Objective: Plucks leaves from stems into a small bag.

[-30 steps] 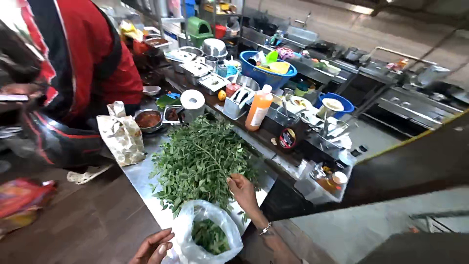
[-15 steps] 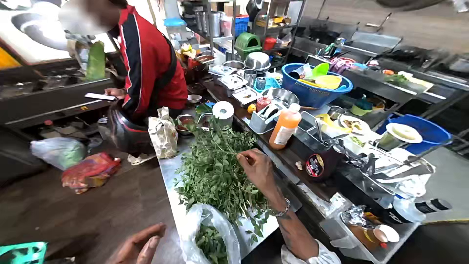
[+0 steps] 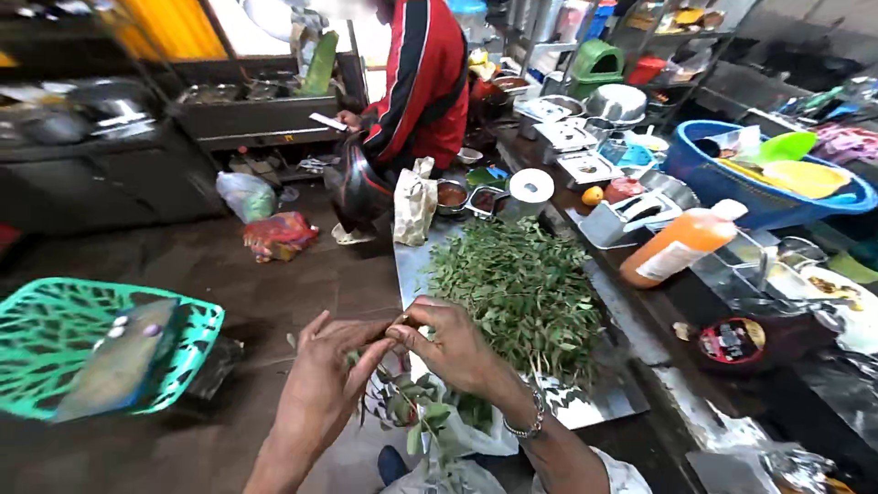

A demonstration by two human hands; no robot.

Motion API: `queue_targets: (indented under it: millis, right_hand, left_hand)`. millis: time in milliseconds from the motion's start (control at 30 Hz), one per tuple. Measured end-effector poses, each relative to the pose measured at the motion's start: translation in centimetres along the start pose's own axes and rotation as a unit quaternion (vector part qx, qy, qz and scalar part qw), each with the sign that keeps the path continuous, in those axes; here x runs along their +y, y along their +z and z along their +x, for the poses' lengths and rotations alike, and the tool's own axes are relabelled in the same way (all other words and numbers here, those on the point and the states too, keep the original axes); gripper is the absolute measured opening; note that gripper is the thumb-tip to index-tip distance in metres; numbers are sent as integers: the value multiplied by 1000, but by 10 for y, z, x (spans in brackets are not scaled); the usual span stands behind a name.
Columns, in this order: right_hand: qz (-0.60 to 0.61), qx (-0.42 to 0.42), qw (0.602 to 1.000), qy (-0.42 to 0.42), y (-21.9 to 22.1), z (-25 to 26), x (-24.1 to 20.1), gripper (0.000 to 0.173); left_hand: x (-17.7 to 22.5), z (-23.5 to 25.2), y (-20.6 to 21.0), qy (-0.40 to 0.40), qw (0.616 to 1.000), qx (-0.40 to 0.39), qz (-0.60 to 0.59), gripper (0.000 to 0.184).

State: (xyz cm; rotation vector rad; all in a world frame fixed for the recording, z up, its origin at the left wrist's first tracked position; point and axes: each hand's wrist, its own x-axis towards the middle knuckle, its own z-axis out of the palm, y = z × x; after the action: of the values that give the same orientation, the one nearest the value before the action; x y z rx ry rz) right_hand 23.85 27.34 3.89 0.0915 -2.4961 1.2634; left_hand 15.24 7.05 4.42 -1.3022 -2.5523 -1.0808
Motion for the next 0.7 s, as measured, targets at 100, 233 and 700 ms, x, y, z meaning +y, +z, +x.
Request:
queue_targets:
  millis: [100, 233, 700]
  right_hand:
    - [122, -47, 989, 69, 33, -2, 2, 27]
    - [208, -59, 972, 89, 64, -1, -1, 23]
    - [-78, 40, 995, -47, 110, 5, -10, 23]
  left_hand:
    - [-28, -24, -7, -57, 997, -12, -41, 26]
    - [-45, -42, -9, -85, 994, -12, -67, 26]
    - [-91, -59, -46, -139, 984, 47, -102, 23]
